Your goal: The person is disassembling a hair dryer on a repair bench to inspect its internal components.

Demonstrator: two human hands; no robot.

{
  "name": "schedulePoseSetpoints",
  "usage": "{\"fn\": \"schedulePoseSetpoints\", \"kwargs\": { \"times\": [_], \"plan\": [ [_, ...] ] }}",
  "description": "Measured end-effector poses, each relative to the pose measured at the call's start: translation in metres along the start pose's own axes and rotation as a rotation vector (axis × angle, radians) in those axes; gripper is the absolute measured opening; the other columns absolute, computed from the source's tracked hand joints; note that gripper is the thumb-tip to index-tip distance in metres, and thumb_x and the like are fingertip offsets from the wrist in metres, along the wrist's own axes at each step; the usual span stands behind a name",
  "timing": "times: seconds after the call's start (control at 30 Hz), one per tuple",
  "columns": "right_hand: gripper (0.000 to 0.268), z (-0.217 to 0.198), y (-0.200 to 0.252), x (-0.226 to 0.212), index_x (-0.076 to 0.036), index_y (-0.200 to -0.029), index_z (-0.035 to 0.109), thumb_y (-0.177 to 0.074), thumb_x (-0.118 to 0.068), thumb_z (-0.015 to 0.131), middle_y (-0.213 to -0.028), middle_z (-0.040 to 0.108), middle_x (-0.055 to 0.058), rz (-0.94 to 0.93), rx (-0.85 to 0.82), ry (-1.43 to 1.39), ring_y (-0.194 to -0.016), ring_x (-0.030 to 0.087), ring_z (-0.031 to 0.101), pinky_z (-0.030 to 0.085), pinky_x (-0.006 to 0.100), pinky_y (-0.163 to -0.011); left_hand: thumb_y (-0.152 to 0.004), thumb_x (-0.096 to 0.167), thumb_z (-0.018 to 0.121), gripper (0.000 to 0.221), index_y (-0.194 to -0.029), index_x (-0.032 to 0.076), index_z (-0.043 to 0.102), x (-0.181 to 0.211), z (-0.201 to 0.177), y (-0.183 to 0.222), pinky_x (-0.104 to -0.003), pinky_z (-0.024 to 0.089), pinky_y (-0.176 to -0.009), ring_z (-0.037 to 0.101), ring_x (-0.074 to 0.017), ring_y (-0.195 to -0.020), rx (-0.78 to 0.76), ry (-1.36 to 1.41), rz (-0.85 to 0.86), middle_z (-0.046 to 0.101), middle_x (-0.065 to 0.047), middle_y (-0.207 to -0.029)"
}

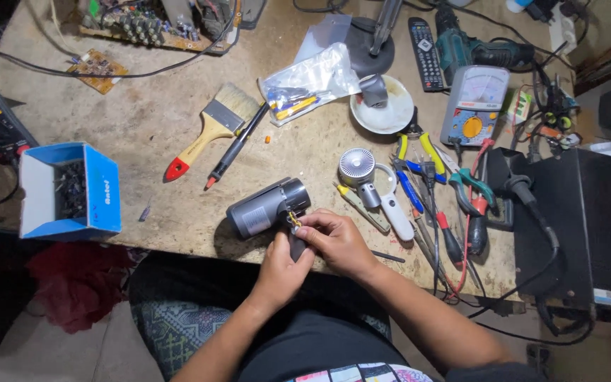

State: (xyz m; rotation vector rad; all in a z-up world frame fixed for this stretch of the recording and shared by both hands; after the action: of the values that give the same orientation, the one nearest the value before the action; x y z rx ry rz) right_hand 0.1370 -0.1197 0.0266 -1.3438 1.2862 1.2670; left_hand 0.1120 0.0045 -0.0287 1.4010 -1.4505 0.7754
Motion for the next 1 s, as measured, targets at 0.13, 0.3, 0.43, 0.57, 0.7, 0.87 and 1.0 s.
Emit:
{"fn": "schedulePoseSetpoints", "kwargs": {
  "times": [0.13, 0.3, 0.43, 0.57, 0.7, 0.87, 1.0],
  "plan": [
    [0.028, -0.015, 0.014, -0.013, -0.003, -0.113, 0.077, -0.088, -0.015, 0.075, -0.108, 0.077, 0.007, 0.157, -0.025, -0.025, -0.092, 0.010, 0.070, 0.057, 0.023, -0.080, -0.077, 0.037, 0.072, 0.052, -0.122, 0.012, 0.062, 0.011, -0.007, 0.006, -0.039, 0.056, -0.081, 0.075, -0.0288, -0.098, -0.020, 0.001, -0.169, 0.078, -0.014, -0.104],
    [0.027, -0.091, 0.044, -0.049, -0.011, -0.114, 0.078, -0.090, -0.023, 0.073, -0.091, 0.071, 0.002, 0.062, 0.189, 0.369, -0.071, 0.011, 0.064, 0.054, 0.025, -0.066, -0.087, 0.016, 0.074, 0.042, -0.127, 0.008, 0.065, 0.026, -0.011, 0.013, -0.029, 0.057, -0.067, 0.065, -0.0169, -0.058, -0.035, 0.378, -0.252, 0.067, -0.010, -0.070],
    [0.027, -0.184, 0.053, -0.040, -0.010, -0.114, 0.076, -0.090, -0.020, 0.072, -0.098, 0.074, 0.005, -0.105, 0.469, 0.627, -0.079, 0.014, 0.068, 0.055, 0.027, -0.070, -0.091, 0.010, 0.068, 0.044, -0.134, 0.004, 0.062, 0.029, -0.010, 0.005, -0.032, 0.057, -0.069, 0.061, -0.0184, -0.065, -0.111, 0.519, -0.213, 0.058, -0.009, -0.074],
    [0.029, -0.246, 0.052, -0.021, -0.011, -0.122, 0.069, -0.095, -0.020, 0.061, -0.120, 0.068, 0.010, 0.249, 0.520, 0.927, -0.101, 0.030, 0.067, 0.053, 0.045, -0.086, -0.093, 0.004, 0.063, 0.037, -0.129, 0.000, 0.058, 0.021, -0.007, -0.004, -0.036, 0.049, -0.056, 0.053, -0.0231, -0.058, -0.145, 0.658, -0.248, 0.053, -0.013, -0.077],
    [0.027, -0.277, 0.067, -0.021, -0.012, -0.120, 0.069, -0.098, -0.023, 0.059, -0.119, 0.067, 0.011, 0.422, 0.615, 1.056, -0.101, 0.036, 0.065, 0.052, 0.051, -0.077, -0.093, 0.004, 0.060, 0.036, -0.128, 0.002, 0.059, 0.018, -0.012, -0.011, -0.036, 0.039, -0.049, 0.048, -0.0265, -0.057, -0.177, 0.722, -0.392, 0.050, -0.015, -0.078],
    [0.027, -0.277, 0.056, -0.009, -0.010, -0.115, 0.072, -0.091, -0.023, 0.069, -0.119, 0.064, 0.012, 0.211, 0.651, 1.301, -0.114, 0.035, 0.056, 0.054, 0.050, -0.085, -0.088, 0.002, 0.066, 0.028, -0.115, -0.002, 0.062, 0.017, -0.017, -0.025, -0.036, 0.039, -0.045, 0.046, -0.0226, -0.051, -0.268, 0.709, -0.350, 0.048, -0.014, -0.069],
    [0.034, -0.280, 0.035, 0.010, -0.017, -0.105, 0.076, -0.078, -0.037, 0.077, -0.120, 0.062, 0.009, 0.205, 0.647, 1.533, -0.117, 0.033, 0.055, 0.052, 0.059, -0.081, -0.085, 0.000, 0.072, 0.025, -0.107, -0.002, 0.060, 0.030, -0.011, -0.022, -0.033, 0.043, -0.045, 0.049, -0.0179, -0.050, -0.452, 0.694, -0.262, 0.051, -0.008, -0.065]
  ]
}}
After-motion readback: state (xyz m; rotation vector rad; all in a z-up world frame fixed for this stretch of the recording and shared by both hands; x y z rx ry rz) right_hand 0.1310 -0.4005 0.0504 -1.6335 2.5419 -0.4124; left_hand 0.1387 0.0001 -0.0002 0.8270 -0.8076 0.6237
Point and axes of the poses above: each hand's wrist, its own y-axis away from the middle knuckle, its own z-axis out of the palm, x = y × z, the point moved 10 cm from there along -y, towards the middle knuckle
